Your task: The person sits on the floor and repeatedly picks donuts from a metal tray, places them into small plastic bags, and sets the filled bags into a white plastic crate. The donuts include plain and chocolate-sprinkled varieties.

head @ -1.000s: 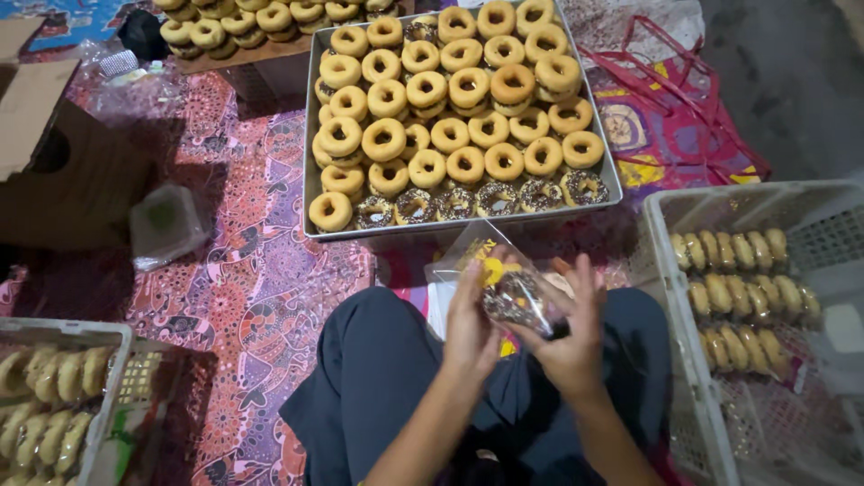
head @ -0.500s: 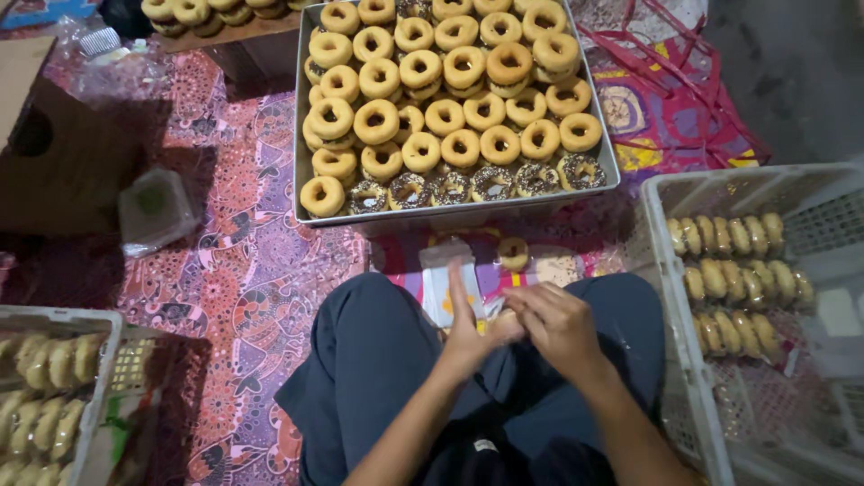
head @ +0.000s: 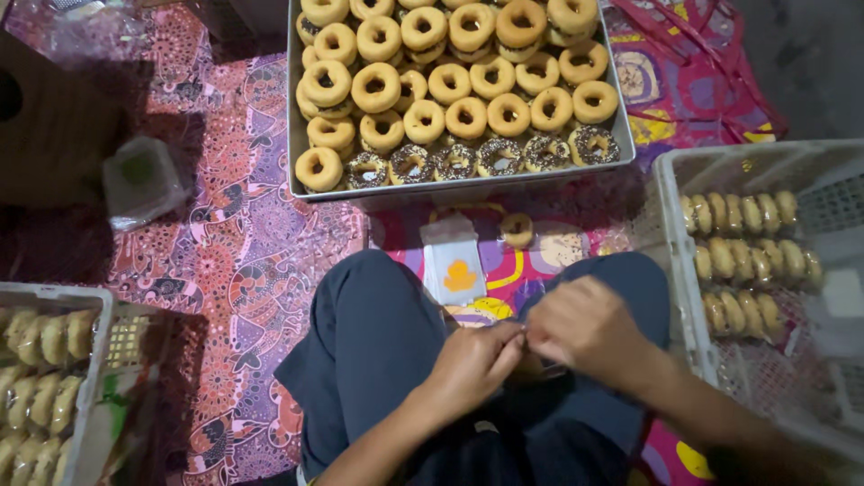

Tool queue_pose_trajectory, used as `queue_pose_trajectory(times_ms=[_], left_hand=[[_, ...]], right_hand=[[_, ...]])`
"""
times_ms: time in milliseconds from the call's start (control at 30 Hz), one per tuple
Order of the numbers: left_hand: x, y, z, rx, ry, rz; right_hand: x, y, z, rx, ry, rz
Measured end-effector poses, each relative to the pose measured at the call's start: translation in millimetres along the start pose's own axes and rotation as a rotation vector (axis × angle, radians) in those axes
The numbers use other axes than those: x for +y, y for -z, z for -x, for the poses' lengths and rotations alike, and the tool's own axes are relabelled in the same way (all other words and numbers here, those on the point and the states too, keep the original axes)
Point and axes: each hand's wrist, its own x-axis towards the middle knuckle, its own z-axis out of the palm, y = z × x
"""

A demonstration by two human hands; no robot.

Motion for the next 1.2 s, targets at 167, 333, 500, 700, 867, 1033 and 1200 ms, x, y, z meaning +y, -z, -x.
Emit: queue_pose_trajectory(times_ms=[167,333,500,700,867,1033,1200], left_hand=[[17,41,11,-0.154,0.134,0.259],[-3,29,-10,-0.275,-0.470,0.137],[-38,6,-11,0.093,0.058,1.281],[-65,-7,7,0.800,0.169,0.459],[-112,46,47,0.957,0.194,-0.156],[-163,24,101,0.871,0.519,0.095],[-189,23,103,0.623,0.687,0.585]], right_hand=[[48,-2,6,-0.562,-0.785,0.621],[5,-79,53,-0.582,-0.374,-0.731],[-43,-139,46,0.073,-0.808,-1.662],[-38,-199,-11,0.611,-1.223,-1.849],[-8,-263,-31,0.180,-1.017,-1.374],[-34,-326,-5,0.113,-0.980,-1.583],[-29,-346,27,0.014,-1.151,-1.630]])
